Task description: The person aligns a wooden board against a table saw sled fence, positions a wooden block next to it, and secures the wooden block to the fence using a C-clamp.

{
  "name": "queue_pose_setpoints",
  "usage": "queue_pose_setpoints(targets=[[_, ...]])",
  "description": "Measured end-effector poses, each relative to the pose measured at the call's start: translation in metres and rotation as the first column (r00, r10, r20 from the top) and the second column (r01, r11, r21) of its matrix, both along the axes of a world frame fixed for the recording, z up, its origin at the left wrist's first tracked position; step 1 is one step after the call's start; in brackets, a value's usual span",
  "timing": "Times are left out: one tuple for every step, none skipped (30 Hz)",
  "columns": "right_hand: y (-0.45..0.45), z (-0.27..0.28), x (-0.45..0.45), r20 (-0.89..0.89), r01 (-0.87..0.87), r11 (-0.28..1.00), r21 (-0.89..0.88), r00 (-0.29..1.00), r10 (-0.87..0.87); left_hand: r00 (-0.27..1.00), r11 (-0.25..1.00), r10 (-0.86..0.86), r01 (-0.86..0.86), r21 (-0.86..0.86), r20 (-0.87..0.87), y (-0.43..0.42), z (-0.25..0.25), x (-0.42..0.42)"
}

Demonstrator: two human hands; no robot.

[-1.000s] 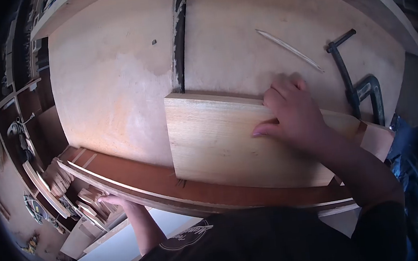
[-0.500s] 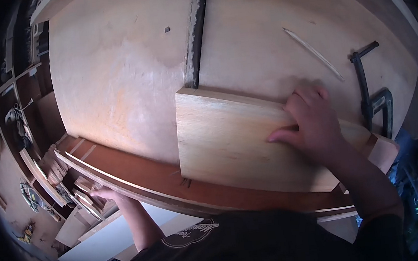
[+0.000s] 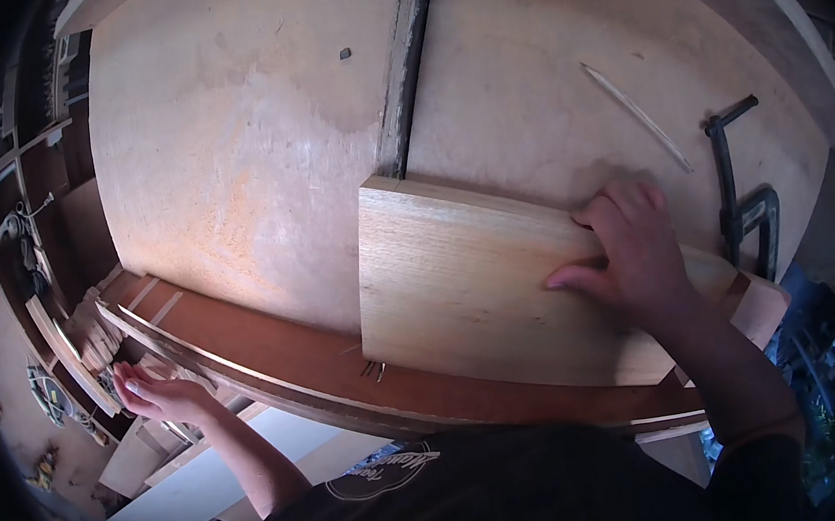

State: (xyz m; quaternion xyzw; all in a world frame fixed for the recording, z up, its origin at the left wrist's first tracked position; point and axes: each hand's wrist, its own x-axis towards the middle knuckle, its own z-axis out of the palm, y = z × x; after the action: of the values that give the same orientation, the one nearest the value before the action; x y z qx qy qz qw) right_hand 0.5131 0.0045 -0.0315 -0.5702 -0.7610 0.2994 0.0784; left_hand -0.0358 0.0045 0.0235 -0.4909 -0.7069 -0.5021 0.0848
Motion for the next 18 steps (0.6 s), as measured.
queue_pose_setpoints(targets=[[0.0, 0.0, 0.0, 0.002, 0.003, 1.0, 0.021, 1.0, -0.003, 0.987, 0.986, -0.141, 0.135, -0.094, -0.07, 0.011, 0.013, 0.012], [-0.001, 0.002, 0.0, 0.006, 0.004, 0.999, 0.041, 1.0, -0.005, 0.949, 0.886, -0.314, 0.299, -0.353, 0.015, 0.018, 0.023, 0.028], [-0.001, 0.004, -0.001, 0.012, 0.003, 0.999, 0.044, 1.0, -0.003, 0.882, 0.695, -0.45, 0.445, -0.564, 0.142, 0.026, 0.031, 0.046], [0.0, 0.005, -0.002, 0.008, 0.01, 1.0, 0.022, 1.0, -0.011, 0.811, 0.446, -0.496, 0.545, -0.71, 0.312, 0.043, 0.036, 0.083], [0.0, 0.006, -0.002, 0.004, 0.018, 1.0, -0.001, 1.0, -0.018, 0.731, 0.154, -0.483, 0.613, -0.775, 0.483, 0.058, 0.034, 0.122], [0.001, 0.006, -0.001, 0.007, 0.017, 1.0, 0.003, 1.0, -0.017, 0.675, -0.07, -0.523, 0.576, -0.815, 0.521, 0.066, 0.028, 0.147], [0.001, 0.006, -0.001, 0.004, 0.019, 1.0, -0.011, 1.0, -0.018, 0.617, -0.288, -0.545, 0.497, -0.818, 0.567, 0.071, 0.021, 0.165], [0.001, 0.006, -0.001, -0.002, 0.02, 0.999, -0.028, 1.0, -0.02, 0.548, -0.411, -0.56, 0.467, -0.783, 0.621, 0.071, 0.006, 0.176], [0.0, 0.006, 0.0, -0.004, 0.018, 0.999, -0.029, 1.0, -0.018, 0.478, -0.528, -0.562, 0.421, -0.737, 0.675, 0.066, -0.01, 0.182], [0.001, 0.004, 0.001, -0.009, 0.02, 0.999, -0.032, 1.0, -0.02, 0.482, -0.523, -0.563, 0.42, -0.741, 0.671, 0.059, -0.021, 0.19], [0.001, 0.003, 0.001, -0.013, 0.023, 0.999, -0.042, 1.0, -0.023, 0.472, -0.537, -0.588, 0.378, -0.754, 0.656, 0.052, -0.03, 0.197], [0.001, 0.003, 0.0, -0.019, 0.02, 0.999, -0.047, 1.0, -0.021, 0.462, -0.551, -0.611, 0.335, -0.764, 0.643, 0.048, -0.035, 0.2], [0.001, 0.002, 0.0, -0.019, 0.031, 0.999, -0.03, 0.999, -0.031, 0.463, -0.552, -0.61, 0.333, -0.764, 0.643, 0.049, -0.037, 0.2], [0.0, 0.003, -0.001, -0.018, 0.042, 0.999, -0.02, 0.999, -0.043, 0.464, -0.562, -0.605, 0.327, -0.76, 0.647, 0.048, -0.038, 0.199], [-0.001, 0.003, -0.001, -0.021, 0.041, 0.999, -0.03, 0.999, -0.041, 0.467, -0.572, -0.597, 0.323, -0.754, 0.652, 0.047, -0.039, 0.198], [-0.001, 0.004, -0.002, -0.009, 0.051, 0.998, -0.026, 0.999, -0.051, 0.47, -0.575, -0.592, 0.323, -0.752, 0.655, 0.047, -0.039, 0.198], [0.0, 0.004, -0.002, 0.004, 0.06, 0.998, -0.021, 0.998, -0.06, 0.473, -0.57, -0.587, 0.337, -0.75, 0.658, 0.047, -0.038, 0.199], [0.001, 0.005, -0.002, 0.006, 0.058, 0.998, -0.028, 0.998, -0.058, 0.473, -0.566, -0.581, 0.351, -0.746, 0.663, 0.047, -0.038, 0.198]])
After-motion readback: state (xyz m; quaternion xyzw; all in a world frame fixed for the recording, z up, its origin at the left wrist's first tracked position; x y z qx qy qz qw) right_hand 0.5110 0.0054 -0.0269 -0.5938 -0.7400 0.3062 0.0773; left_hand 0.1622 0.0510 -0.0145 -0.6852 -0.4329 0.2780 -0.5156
